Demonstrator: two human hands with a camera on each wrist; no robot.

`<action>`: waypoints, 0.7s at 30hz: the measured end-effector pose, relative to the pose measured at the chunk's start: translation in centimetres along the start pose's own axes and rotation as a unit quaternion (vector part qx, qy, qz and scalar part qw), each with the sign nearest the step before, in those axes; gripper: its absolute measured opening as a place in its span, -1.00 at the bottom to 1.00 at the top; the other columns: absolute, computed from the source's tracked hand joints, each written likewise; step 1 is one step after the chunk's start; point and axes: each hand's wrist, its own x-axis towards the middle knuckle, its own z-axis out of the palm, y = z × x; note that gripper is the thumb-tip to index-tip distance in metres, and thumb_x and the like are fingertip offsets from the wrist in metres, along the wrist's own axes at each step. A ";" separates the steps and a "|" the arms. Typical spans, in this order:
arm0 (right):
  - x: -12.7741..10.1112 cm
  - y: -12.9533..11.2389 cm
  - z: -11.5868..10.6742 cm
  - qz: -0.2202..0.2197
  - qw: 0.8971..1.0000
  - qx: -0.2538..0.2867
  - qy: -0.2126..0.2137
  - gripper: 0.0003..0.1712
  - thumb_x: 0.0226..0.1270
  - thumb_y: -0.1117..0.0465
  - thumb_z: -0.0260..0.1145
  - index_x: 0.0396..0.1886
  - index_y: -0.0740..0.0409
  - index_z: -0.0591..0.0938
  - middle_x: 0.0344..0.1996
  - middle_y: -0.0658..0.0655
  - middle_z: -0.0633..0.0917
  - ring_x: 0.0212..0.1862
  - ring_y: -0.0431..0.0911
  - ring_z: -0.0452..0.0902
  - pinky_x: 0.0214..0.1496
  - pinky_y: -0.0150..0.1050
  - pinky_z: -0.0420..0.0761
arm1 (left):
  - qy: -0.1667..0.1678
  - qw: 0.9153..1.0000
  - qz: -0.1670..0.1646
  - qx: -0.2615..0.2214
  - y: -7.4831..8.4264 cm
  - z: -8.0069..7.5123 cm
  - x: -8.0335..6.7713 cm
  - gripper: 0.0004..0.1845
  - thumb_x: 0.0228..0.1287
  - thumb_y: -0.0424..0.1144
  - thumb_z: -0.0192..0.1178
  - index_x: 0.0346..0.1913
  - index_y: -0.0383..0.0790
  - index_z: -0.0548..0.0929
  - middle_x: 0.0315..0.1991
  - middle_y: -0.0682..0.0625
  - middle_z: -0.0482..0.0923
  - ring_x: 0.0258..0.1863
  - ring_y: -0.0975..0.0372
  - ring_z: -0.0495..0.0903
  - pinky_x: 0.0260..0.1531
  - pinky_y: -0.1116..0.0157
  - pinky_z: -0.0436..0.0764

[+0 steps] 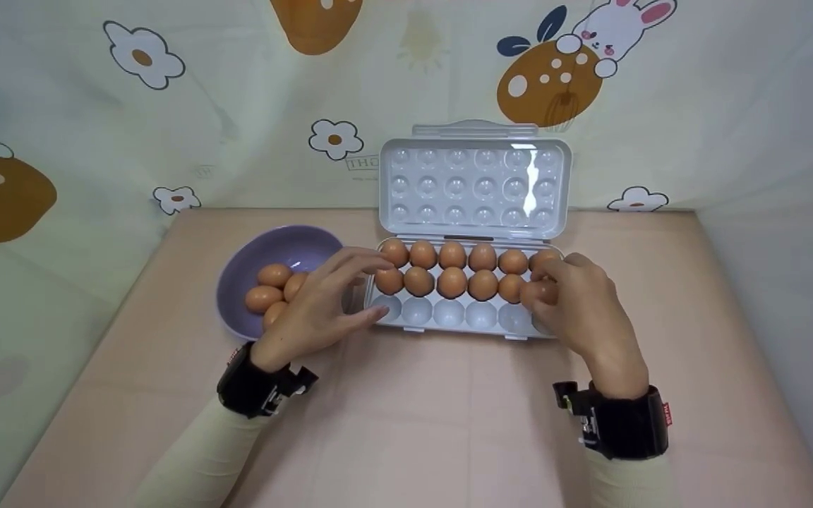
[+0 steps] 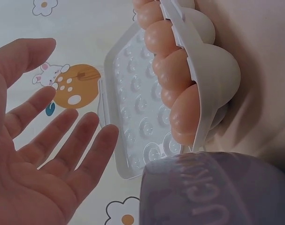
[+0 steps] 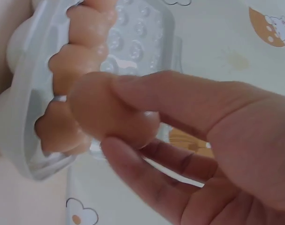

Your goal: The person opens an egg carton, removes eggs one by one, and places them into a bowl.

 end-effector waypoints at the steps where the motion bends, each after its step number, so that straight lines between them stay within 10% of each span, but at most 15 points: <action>1: 0.0 -0.2 0.0 -0.006 1.000 0.007 0.009 -0.65 -0.05 0.25 0.58 -0.19 0.13 0.74 -0.42 0.04 0.62 -0.30 -0.02 0.58 -0.33 -0.23 0.57 | 0.001 1.000 0.001 0.000 0.0 0.0 0.0 -0.45 0.14 -0.09 0.40 0.21 0.02 0.51 0.21 0.11 0.42 0.24 0.35 0.35 0.21 0.36 0.41; 10: 0.4 -2.9 0.2 -0.008 0.990 0.122 0.073 -0.57 -0.01 0.28 0.58 -0.08 0.08 0.70 -0.23 -0.01 0.63 -0.24 -0.19 0.57 -0.28 -0.54 0.60 | 0.021 1.000 0.009 -0.014 0.3 -0.1 0.1 -0.46 0.13 -0.14 0.40 0.20 -0.02 0.52 0.22 0.10 0.43 0.33 0.30 0.32 0.29 0.37 0.33; 21: 0.5 -6.4 2.2 -0.010 0.967 0.242 0.076 -0.54 0.06 0.10 0.55 -0.01 0.04 0.68 -0.09 -0.09 0.61 -0.12 -0.20 0.61 -0.20 -0.43 0.64 | 0.055 0.997 0.043 -0.018 1.0 0.3 0.2 -0.46 0.10 -0.13 0.44 0.15 -0.06 0.52 0.15 0.09 0.46 0.17 0.35 0.40 0.16 0.44 0.43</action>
